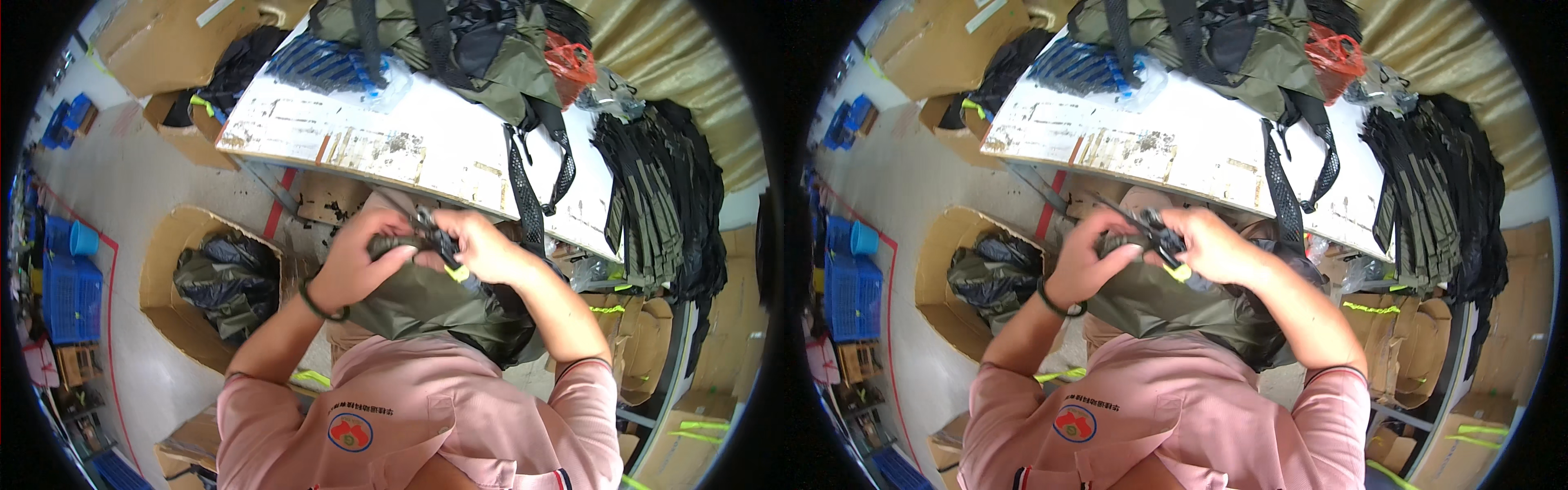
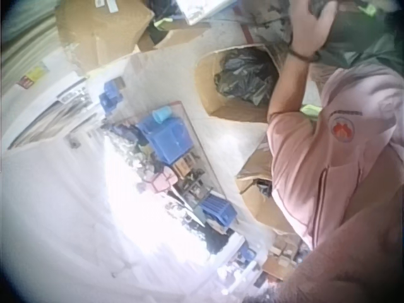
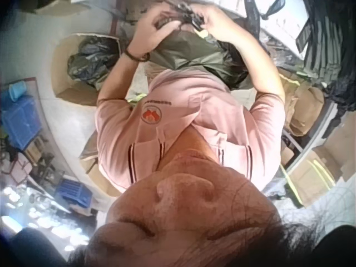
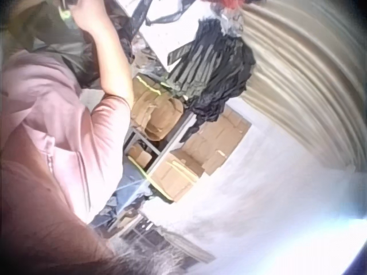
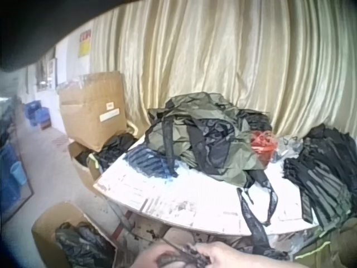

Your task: Use scissors to trim the excess material or edges from green fabric pieces in a workshop.

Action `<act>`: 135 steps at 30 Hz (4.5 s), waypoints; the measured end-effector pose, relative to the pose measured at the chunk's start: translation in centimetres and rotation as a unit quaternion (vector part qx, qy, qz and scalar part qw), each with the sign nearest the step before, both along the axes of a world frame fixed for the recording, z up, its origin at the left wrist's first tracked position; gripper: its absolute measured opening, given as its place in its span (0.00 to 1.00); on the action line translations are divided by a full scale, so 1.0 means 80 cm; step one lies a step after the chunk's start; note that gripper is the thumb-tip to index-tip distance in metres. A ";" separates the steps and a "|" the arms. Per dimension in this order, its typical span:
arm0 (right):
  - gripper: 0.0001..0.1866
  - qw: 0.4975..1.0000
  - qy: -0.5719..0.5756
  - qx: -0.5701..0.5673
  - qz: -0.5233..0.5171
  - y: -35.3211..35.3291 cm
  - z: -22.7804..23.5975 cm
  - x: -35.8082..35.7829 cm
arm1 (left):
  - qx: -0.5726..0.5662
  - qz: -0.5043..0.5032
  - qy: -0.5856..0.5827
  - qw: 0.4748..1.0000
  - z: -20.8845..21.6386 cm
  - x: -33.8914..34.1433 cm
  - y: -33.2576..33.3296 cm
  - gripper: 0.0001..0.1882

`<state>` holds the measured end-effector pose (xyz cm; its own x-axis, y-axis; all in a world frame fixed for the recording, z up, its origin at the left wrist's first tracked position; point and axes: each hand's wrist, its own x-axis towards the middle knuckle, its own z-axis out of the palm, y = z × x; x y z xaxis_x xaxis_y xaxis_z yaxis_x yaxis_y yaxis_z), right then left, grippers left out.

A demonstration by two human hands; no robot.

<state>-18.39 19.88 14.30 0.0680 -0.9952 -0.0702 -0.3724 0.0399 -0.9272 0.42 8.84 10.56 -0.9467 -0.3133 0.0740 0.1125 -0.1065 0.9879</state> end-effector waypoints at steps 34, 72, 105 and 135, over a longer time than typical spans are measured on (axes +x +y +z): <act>0.12 0.853 0.014 -0.001 -0.521 0.366 -0.068 -0.049 | -0.401 -0.028 -0.481 0.779 0.070 0.130 -0.154 0.37; 0.27 0.884 0.387 0.169 -0.198 0.345 -0.018 -0.151 | 0.085 -0.395 -0.197 0.893 -0.075 -0.251 0.129 0.20; 0.23 0.854 0.470 0.148 -0.164 0.322 0.002 -0.160 | 0.122 -0.422 -0.182 0.880 -0.072 -0.254 0.130 0.22; 0.09 0.936 -0.119 0.101 -0.314 0.265 -0.053 -0.140 | -0.370 -0.226 0.133 0.891 -0.047 -0.240 0.117 0.17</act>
